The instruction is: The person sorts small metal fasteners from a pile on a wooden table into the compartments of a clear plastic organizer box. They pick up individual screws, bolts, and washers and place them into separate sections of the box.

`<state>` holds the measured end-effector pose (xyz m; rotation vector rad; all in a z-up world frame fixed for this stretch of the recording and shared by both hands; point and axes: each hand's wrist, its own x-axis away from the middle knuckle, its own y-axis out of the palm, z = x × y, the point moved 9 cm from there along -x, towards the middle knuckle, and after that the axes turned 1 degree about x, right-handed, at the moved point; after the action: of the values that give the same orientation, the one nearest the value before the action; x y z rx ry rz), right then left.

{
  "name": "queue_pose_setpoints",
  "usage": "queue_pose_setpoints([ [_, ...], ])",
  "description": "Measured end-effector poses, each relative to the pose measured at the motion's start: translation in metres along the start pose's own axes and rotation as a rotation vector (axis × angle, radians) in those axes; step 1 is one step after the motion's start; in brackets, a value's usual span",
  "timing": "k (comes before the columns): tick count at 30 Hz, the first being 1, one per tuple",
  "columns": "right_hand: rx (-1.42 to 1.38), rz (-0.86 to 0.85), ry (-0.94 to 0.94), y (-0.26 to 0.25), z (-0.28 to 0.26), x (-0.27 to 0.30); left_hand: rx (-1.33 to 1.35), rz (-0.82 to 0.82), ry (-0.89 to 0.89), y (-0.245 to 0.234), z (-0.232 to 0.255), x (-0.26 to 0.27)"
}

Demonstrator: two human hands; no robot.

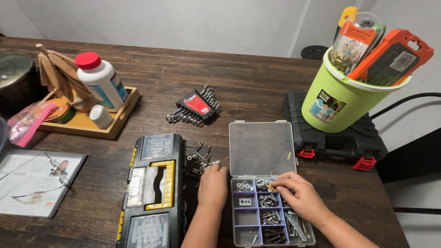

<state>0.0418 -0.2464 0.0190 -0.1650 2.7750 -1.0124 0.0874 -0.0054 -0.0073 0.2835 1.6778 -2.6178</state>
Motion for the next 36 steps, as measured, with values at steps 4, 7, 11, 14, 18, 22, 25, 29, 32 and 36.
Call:
queue_pose_setpoints([
  [4,0.007,-0.008,0.070,0.000,0.009,0.003,-0.141,-0.106,0.043,0.025,-0.001,-0.012],
  [7,-0.005,0.001,0.027,-0.002,0.007,0.006,-0.137,-0.078,0.069,0.030,-0.003,-0.018],
  [11,-0.032,-0.008,0.075,-0.002,0.014,0.005,-0.196,-0.119,0.172,0.039,0.000,-0.024],
  [14,-0.012,-0.023,0.110,0.000,0.017,0.005,-0.268,-0.157,0.227,0.044,0.000,-0.024],
  [18,-0.005,-0.032,0.081,0.001,0.012,0.004,-0.306,-0.230,0.265,0.046,-0.002,-0.026],
  [22,-0.008,-0.029,0.043,0.000,0.007,0.003,-0.149,-0.125,0.133,0.020,-0.006,-0.024],
  [25,-0.006,-0.047,0.128,0.002,0.015,0.003,-0.039,0.024,-0.019,-0.013,-0.005,-0.018],
  [29,-0.018,-0.028,0.062,0.002,0.009,0.001,0.277,-0.073,-0.225,-0.019,0.006,0.002],
  [32,-0.048,-0.021,0.001,0.007,0.001,-0.003,0.320,-0.080,-0.108,-0.011,0.039,0.017],
  [36,-0.033,-0.029,0.008,0.008,0.001,-0.006,0.326,0.143,0.023,-0.014,0.039,0.015],
])
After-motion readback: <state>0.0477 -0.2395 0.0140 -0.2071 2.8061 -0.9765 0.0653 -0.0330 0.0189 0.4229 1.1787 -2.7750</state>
